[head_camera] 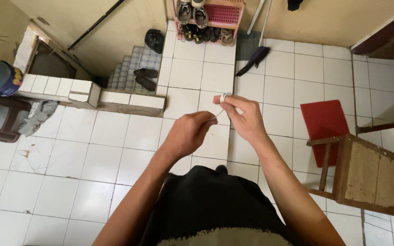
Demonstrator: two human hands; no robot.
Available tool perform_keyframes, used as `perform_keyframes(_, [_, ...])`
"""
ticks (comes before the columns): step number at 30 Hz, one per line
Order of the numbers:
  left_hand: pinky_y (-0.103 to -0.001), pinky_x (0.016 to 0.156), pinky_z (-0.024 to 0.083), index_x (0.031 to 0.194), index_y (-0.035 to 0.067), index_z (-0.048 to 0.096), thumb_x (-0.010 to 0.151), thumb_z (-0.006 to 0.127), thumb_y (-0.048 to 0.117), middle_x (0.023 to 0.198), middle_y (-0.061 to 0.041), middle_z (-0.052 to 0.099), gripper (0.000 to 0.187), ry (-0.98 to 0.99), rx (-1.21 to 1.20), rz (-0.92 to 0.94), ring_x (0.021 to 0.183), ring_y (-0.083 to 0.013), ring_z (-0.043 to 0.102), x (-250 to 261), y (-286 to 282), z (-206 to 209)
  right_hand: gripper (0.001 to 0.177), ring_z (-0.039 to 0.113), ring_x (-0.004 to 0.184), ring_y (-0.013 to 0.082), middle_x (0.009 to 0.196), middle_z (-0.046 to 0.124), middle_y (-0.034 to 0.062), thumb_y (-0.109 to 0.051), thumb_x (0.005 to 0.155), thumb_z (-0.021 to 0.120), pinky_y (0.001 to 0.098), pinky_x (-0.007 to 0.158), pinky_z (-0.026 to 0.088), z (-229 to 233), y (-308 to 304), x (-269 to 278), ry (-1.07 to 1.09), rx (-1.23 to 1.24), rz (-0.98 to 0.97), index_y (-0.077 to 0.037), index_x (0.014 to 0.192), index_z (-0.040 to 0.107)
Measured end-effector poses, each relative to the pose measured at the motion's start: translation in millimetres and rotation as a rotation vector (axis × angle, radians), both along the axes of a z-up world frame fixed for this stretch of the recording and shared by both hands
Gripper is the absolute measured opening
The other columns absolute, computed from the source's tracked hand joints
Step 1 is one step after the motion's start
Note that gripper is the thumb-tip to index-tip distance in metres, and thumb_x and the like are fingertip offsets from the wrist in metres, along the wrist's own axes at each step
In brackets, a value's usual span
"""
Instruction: The person picks up a white cable from a red table and walks around the room while coiling it. They then return to the table and use a rubber band to secure the coiled cable, repeating the process with another cable.
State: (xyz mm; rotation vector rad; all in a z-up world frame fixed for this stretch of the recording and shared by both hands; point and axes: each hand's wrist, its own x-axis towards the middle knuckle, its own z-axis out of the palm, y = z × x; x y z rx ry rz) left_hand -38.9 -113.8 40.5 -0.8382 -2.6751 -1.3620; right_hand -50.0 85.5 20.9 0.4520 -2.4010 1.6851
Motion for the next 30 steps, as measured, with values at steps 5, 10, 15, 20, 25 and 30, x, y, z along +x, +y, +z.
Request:
perform_keyframes(5, [-0.038, 0.061, 0.054, 0.093, 0.003, 0.071, 0.092, 0.068, 0.007, 0.085, -0.011, 0.075, 0.005, 0.08, 0.048, 0.098, 0.069, -0.0282, 0.071, -18.1, -14.6, 5.4, 0.018, 0.074, 0.096, 0.0174, 0.094, 0.078, 0.0066, -0.009, 0.1, 0.059, 0.034, 0.094, 0.057, -15.4, -2.2, 6.4, -0.501, 0.014, 0.269, -0.001, 0.105, 0.074])
perform_keyframes(10, [-0.038, 0.063, 0.053, 0.095, 0.002, 0.07, 0.097, 0.064, 0.009, 0.083, -0.015, 0.073, 0.009, -0.076, 0.158, 0.017, 0.067, -0.0315, 0.068, -20.3, -12.5, -6.1, 0.019, 0.068, 0.095, 0.0205, 0.098, 0.075, 0.0102, -0.006, 0.105, 0.058, 0.0383, 0.095, 0.056, -48.6, 7.7, 15.3, -0.462, -0.529, 0.354, 0.002, 0.112, 0.074])
perform_keyframes(15, [-0.047, 0.066, 0.051, 0.111, 0.005, 0.061, 0.102, 0.055, 0.013, 0.077, -0.018, 0.07, 0.013, -0.137, 0.099, -0.027, 0.074, -0.0405, 0.067, -5.1, 3.8, -10.8, 0.027, 0.063, 0.103, 0.017, 0.119, 0.073, 0.0102, -0.008, 0.108, 0.057, 0.0349, 0.09, 0.051, -45.7, -6.2, -1.4, -0.312, -0.906, 0.073, -0.003, 0.133, 0.068])
perform_keyframes(20, [-0.053, 0.061, 0.049, 0.118, 0.01, 0.059, 0.1, 0.058, 0.016, 0.069, -0.017, 0.069, 0.019, -0.066, -0.115, 0.024, 0.067, -0.0423, 0.067, 1.4, 6.8, -5.0, 0.027, 0.07, 0.118, 0.0188, 0.128, 0.074, 0.0121, -0.012, 0.108, 0.058, 0.0323, 0.098, 0.054, -5.6, -14.4, 2.2, -0.019, -0.199, -0.113, -0.002, 0.131, 0.068])
perform_keyframes(25, [-0.047, 0.055, 0.051, 0.108, 0.008, 0.067, 0.1, 0.064, 0.022, 0.066, -0.016, 0.069, 0.017, 0.08, -0.335, 0.069, 0.06, -0.0357, 0.067, -1.0, -0.1, -4.4, 0.022, 0.073, 0.101, 0.0187, 0.114, 0.077, 0.0112, -0.014, 0.103, 0.059, 0.0316, 0.088, 0.056, 5.0, -17.9, 1.3, -0.082, 0.194, 0.059, -0.001, 0.117, 0.07])
perform_keyframes(30, [-0.041, 0.05, 0.049, 0.088, 0.009, 0.074, 0.093, 0.07, 0.02, 0.072, -0.009, 0.073, 0.013, 0.212, -0.134, 0.063, 0.058, -0.032, 0.066, 9.7, -10.8, -0.5, 0.024, 0.06, 0.083, 0.0282, 0.086, 0.071, 0.0139, -0.018, 0.103, 0.058, 0.0396, 0.079, 0.05, 8.8, -3.7, 2.5, -0.514, 0.315, 0.159, -0.006, 0.118, 0.073])
